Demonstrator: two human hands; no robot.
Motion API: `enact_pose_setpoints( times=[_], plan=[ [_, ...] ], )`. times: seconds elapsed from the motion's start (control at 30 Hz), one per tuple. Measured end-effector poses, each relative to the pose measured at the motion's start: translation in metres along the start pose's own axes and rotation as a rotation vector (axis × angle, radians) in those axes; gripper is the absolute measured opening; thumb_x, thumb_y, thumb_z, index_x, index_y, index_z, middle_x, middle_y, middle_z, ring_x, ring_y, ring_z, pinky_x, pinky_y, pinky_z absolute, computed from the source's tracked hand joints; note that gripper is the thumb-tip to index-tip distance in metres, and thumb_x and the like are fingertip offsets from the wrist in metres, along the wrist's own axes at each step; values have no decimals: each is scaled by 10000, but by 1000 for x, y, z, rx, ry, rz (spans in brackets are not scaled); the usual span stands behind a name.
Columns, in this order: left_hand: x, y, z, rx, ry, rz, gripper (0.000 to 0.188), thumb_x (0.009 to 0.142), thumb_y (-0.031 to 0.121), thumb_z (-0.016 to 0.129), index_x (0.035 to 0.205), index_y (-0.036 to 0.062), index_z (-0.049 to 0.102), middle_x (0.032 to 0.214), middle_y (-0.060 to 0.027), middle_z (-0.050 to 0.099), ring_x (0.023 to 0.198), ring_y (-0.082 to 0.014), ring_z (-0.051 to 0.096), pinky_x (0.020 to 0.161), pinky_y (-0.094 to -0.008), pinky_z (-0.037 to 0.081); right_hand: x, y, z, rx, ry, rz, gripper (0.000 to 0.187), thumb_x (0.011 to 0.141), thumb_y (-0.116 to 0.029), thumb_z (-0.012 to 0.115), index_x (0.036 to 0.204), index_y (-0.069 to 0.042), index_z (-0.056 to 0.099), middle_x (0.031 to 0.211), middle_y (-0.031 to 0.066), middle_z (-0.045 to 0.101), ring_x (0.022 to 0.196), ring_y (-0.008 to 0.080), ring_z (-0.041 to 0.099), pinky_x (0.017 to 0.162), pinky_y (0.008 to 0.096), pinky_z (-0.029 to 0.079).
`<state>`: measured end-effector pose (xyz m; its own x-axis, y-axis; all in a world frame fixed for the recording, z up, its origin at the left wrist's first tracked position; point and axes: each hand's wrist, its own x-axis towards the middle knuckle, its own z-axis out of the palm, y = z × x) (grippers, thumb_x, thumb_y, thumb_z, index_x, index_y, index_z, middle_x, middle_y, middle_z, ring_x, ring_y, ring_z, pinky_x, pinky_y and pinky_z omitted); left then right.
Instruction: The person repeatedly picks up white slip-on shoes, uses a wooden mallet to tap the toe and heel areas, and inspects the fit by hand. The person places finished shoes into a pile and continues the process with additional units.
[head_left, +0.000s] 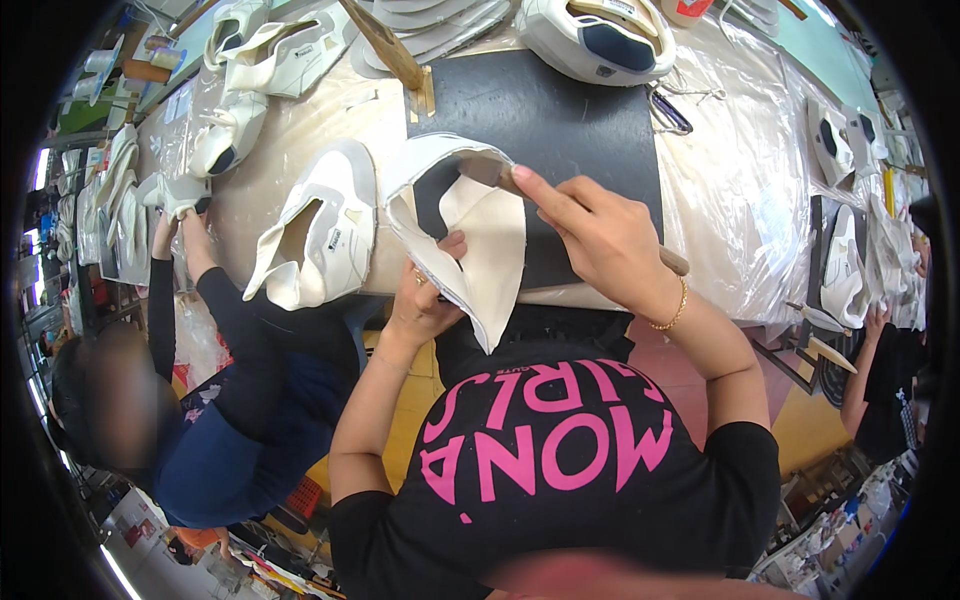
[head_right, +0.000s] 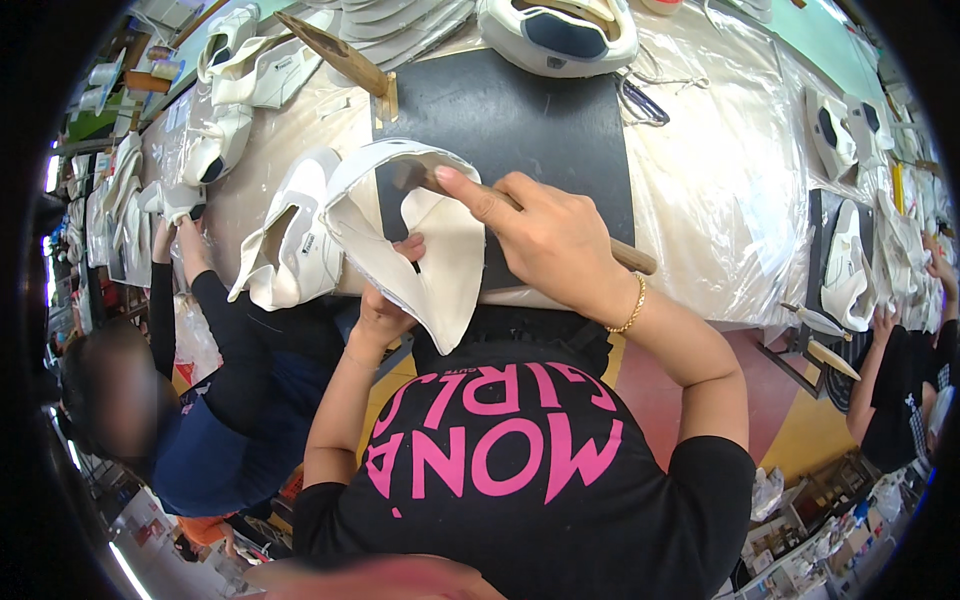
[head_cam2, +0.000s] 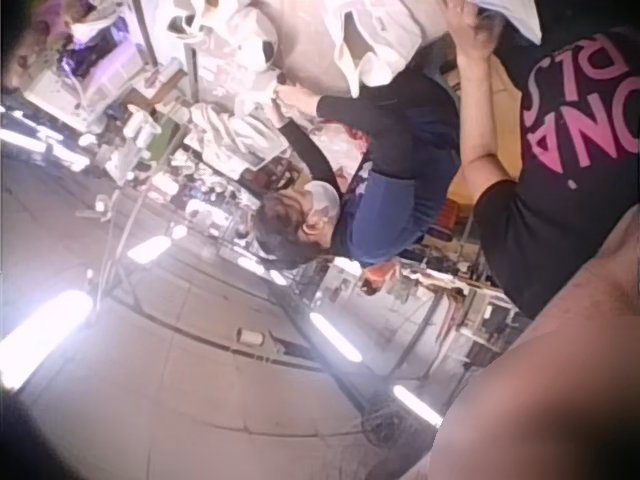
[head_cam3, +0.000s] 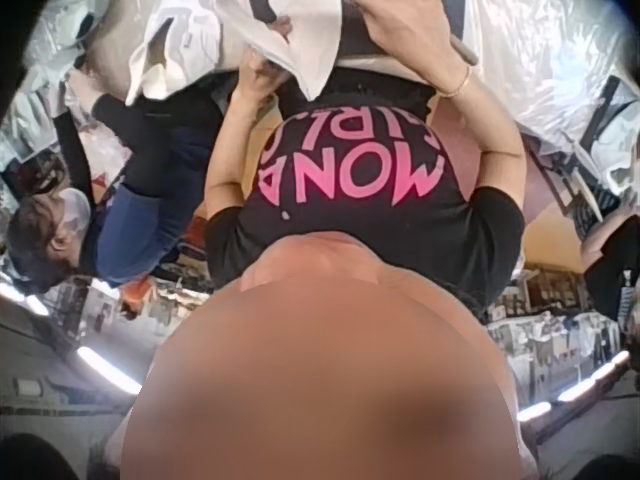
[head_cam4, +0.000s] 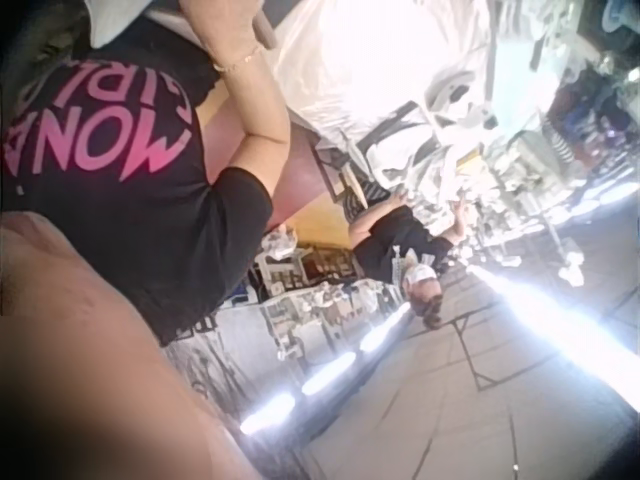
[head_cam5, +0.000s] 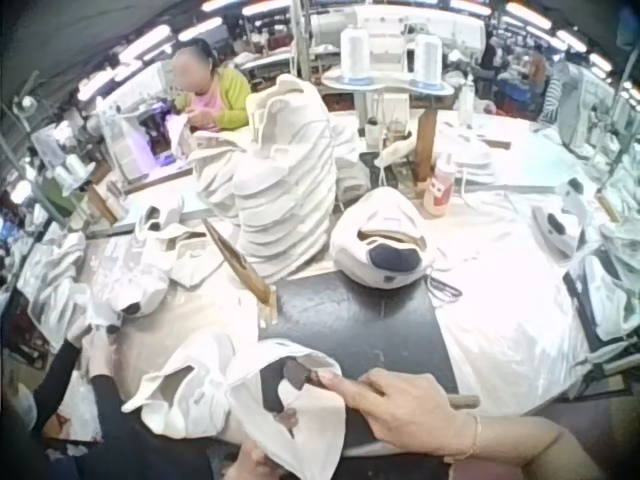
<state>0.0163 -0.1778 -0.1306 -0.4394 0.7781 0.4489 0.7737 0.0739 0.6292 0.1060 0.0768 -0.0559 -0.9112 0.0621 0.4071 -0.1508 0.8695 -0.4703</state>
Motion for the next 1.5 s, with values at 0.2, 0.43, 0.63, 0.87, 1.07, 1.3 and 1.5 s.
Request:
enact_pose_setpoints(
  times=[0.2, 0.43, 0.63, 0.87, 1.07, 1.3, 1.5],
  plan=[
    [-5, -6, 3, -30, -24, -1, 827, 607, 84, 882, 1263, 157, 384, 1251, -135, 613, 1139, -368, 619, 930, -492, 498, 11, 1, -3, -169, -419, 19, 619, 780, 2, 668, 1350, -219, 576, 782, 40, 606, 621, 216, 622, 523, 333, 502],
    [-5, -7, -2, 43, -61, -43, 723, 579, 132, 881, 1231, 48, 579, 1253, -164, 627, 1166, -339, 604, 955, -455, 457, 18, -5, 7, -5, -245, -80, 572, 826, -74, 620, 1359, -277, 569, 777, 37, 588, 600, 212, 615, 511, 336, 496],
    [-7, -5, -2, 9, -81, -53, 691, 581, 128, 875, 1212, 46, 603, 1266, -159, 626, 1172, -346, 606, 1011, -461, 439, 19, -10, 7, 160, -33, -154, 623, 796, -37, 614, 1364, -286, 559, 744, 30, 554, 612, 204, 612, 510, 335, 486],
    [-12, -8, 2, 12, -77, -70, 666, 574, 150, 875, 1187, 71, 627, 1252, -125, 636, 1143, -341, 617, 969, -471, 476, 18, -12, 15, 7, -253, -190, 685, 764, -123, 646, 1411, -297, 503, 748, 14, 528, 581, 179, 601, 487, 317, 495],
    [3, -7, -5, 17, -48, -11, 658, 546, 173, 891, 1135, 56, 624, 1206, -114, 647, 1107, -326, 629, 945, -456, 476, 13, 3, 15, -81, -299, -179, 659, 774, -104, 635, 1384, -329, 529, 736, 23, 536, 566, 171, 600, 468, 321, 482],
    [55, -7, -33, 105, -198, 141, 546, 517, 222, 893, 982, 79, 645, 1043, -79, 681, 928, -288, 647, 877, -425, 464, 13, 19, -1, -130, -158, -87, 592, 826, -60, 595, 1363, -304, 558, 699, 23, 537, 538, 208, 583, 465, 340, 492],
    [70, -2, -33, 89, -195, 172, 423, 527, 227, 870, 866, 95, 653, 937, -55, 645, 919, -255, 625, 860, -407, 459, -5, 22, -15, -38, 5, 12, 539, 867, -93, 633, 1377, -249, 552, 765, 41, 597, 610, 226, 616, 516, 341, 493]
  ],
)
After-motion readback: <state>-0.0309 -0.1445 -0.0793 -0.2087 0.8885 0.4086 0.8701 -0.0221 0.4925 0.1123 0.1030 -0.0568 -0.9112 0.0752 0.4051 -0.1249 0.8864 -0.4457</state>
